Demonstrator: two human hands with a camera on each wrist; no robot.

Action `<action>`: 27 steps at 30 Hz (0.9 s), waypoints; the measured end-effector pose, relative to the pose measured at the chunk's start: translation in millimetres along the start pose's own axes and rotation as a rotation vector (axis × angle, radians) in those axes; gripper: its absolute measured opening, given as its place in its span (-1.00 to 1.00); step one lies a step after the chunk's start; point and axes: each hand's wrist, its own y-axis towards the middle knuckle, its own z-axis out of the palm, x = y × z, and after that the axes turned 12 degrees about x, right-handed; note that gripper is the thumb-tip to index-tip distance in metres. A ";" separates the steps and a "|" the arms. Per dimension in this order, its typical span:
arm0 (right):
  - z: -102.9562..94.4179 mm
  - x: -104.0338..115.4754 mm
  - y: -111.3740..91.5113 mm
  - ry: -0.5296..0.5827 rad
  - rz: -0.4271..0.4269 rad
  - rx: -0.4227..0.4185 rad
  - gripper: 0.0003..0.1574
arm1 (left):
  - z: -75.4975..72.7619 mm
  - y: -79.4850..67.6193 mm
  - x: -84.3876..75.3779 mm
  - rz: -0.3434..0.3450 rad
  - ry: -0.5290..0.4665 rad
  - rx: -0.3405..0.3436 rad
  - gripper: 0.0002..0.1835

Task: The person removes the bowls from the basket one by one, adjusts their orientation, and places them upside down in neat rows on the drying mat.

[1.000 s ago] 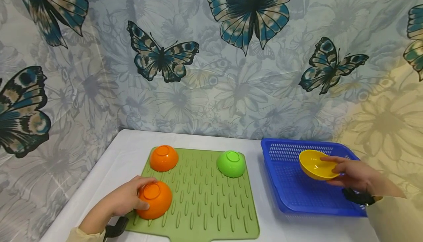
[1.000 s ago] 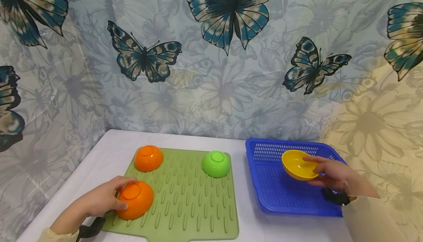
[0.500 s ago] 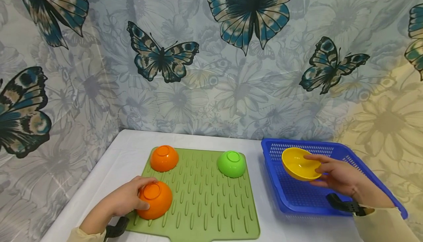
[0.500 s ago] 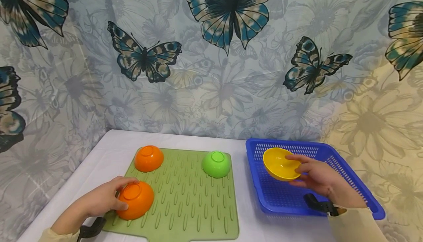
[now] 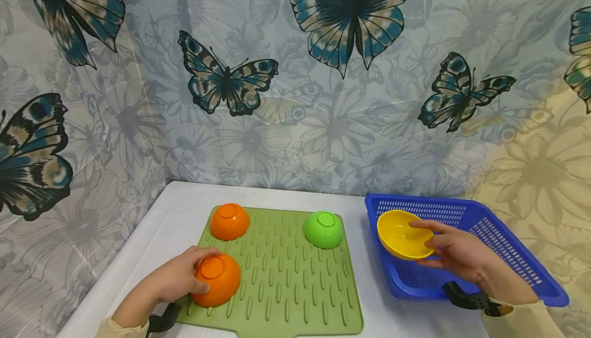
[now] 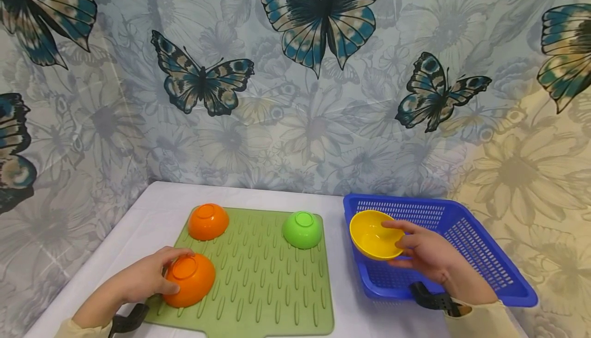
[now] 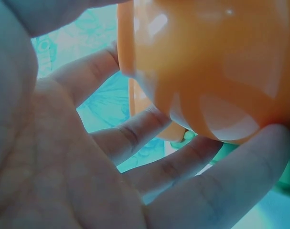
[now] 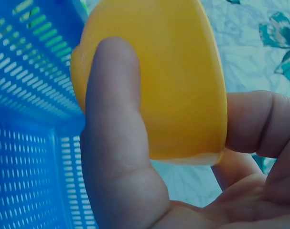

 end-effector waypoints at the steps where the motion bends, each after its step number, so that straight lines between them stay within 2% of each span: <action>1: 2.1 -0.2 0.5 -0.004 0.000 -0.009 -0.43 | 0.0 -0.3 -0.7 0.001 0.005 0.000 -0.18; 8: 10.2 0.1 0.8 -0.019 -0.001 -0.053 -0.42 | 1.8 -0.7 -2.6 -0.002 0.000 -0.008 -0.17; 18: 24.2 -0.4 1.5 -0.030 -0.021 -0.001 -0.43 | 4.6 -0.6 -6.0 0.001 0.015 -0.018 -0.18; 21: 34.6 -2.3 4.5 -0.037 -0.027 0.023 -0.43 | 8.0 -1.7 -12.0 -0.012 0.097 -0.038 -0.19; 24: 47.9 -5.6 8.3 -0.046 -0.043 0.060 -0.43 | 14.1 -5.9 -25.6 -0.032 0.285 -0.091 -0.20; 27: 63.9 -9.6 12.8 -0.046 -0.063 0.097 -0.44 | 21.7 -10.8 -46.2 0.016 0.430 -0.178 -0.19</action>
